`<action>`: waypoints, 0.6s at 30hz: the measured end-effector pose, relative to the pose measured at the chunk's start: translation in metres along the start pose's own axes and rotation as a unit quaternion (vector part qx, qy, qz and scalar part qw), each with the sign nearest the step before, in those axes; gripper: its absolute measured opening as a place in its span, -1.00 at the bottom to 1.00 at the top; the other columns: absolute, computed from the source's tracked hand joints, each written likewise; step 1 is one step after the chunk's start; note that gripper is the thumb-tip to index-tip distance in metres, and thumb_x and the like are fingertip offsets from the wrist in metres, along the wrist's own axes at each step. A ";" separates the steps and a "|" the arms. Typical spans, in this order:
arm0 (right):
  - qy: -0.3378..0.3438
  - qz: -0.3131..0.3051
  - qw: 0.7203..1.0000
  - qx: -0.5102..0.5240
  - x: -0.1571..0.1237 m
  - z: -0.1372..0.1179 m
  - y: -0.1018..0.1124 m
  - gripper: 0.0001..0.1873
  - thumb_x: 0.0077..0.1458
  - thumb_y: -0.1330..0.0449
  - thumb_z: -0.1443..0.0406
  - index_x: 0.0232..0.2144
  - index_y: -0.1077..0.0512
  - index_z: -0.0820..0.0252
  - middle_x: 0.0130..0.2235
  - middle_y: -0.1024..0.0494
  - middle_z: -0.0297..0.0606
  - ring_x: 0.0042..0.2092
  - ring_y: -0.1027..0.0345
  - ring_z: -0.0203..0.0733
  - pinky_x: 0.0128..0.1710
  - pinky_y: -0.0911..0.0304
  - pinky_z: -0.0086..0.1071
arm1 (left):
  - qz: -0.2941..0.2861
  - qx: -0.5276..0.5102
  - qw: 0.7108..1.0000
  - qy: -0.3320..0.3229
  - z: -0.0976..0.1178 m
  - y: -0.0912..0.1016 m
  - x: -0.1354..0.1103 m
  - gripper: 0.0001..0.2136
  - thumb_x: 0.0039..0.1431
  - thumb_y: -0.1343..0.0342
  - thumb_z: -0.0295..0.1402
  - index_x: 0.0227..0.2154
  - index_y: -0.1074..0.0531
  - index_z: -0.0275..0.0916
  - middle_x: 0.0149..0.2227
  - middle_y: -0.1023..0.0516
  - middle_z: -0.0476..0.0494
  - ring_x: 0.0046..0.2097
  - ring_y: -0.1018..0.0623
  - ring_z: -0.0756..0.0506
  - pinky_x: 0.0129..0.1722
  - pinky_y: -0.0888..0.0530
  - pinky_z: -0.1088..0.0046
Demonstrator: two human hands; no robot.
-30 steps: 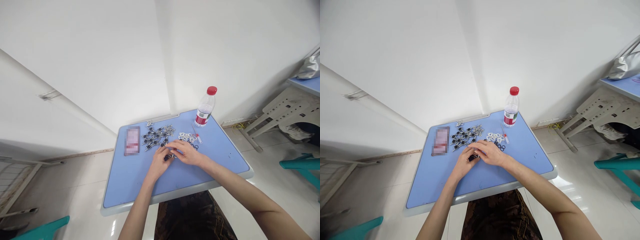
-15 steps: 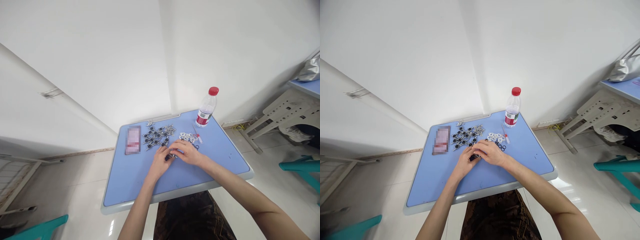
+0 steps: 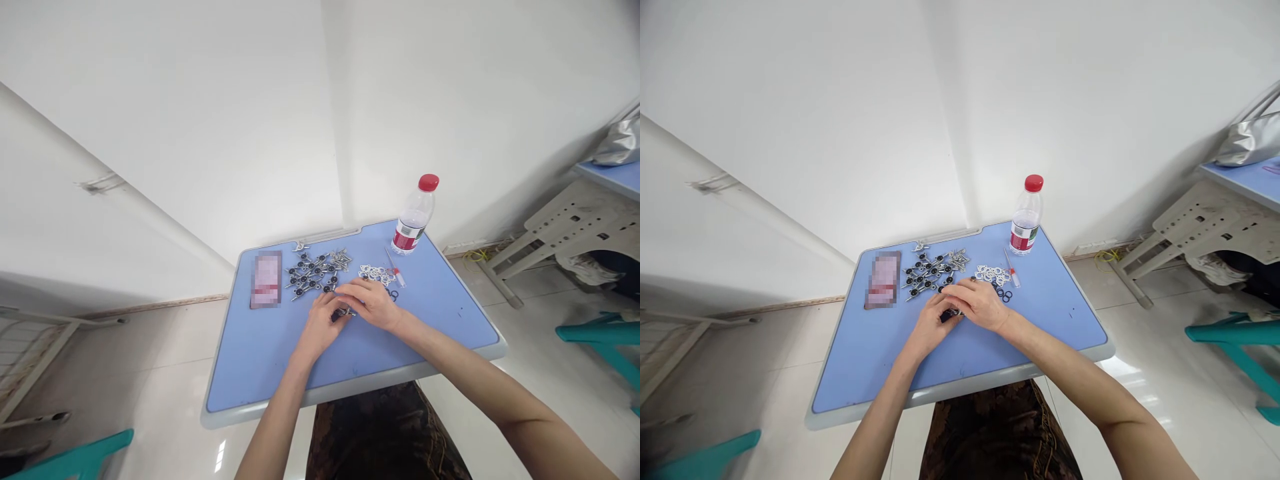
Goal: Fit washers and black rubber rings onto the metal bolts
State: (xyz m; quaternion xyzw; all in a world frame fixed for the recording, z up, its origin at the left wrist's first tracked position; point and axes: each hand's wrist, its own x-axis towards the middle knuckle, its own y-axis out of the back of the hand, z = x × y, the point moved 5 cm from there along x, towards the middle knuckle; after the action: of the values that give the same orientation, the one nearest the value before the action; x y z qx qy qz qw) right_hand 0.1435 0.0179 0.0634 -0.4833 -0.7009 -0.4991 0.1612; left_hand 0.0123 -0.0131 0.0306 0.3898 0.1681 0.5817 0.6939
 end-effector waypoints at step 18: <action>-0.017 -0.047 0.995 0.085 0.003 -0.002 0.004 -0.64 0.33 0.07 0.37 0.12 -0.28 0.13 -0.11 -0.54 -0.14 -0.12 -0.43 -0.19 -0.15 -0.40 -0.28 | 0.001 0.006 1.000 0.004 0.001 0.001 -0.001 -0.94 0.11 -0.18 -0.47 -0.37 -0.42 -0.20 -0.28 -0.47 -0.05 -0.17 -0.43 -0.12 -0.16 -0.37 0.32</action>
State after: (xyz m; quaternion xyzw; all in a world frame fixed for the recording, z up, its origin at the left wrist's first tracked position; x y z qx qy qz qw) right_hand 0.1449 0.0181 0.0684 -0.4429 -0.7654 -0.4361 0.1665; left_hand 0.0122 -0.0140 0.0313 0.3920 0.1743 0.5827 0.6902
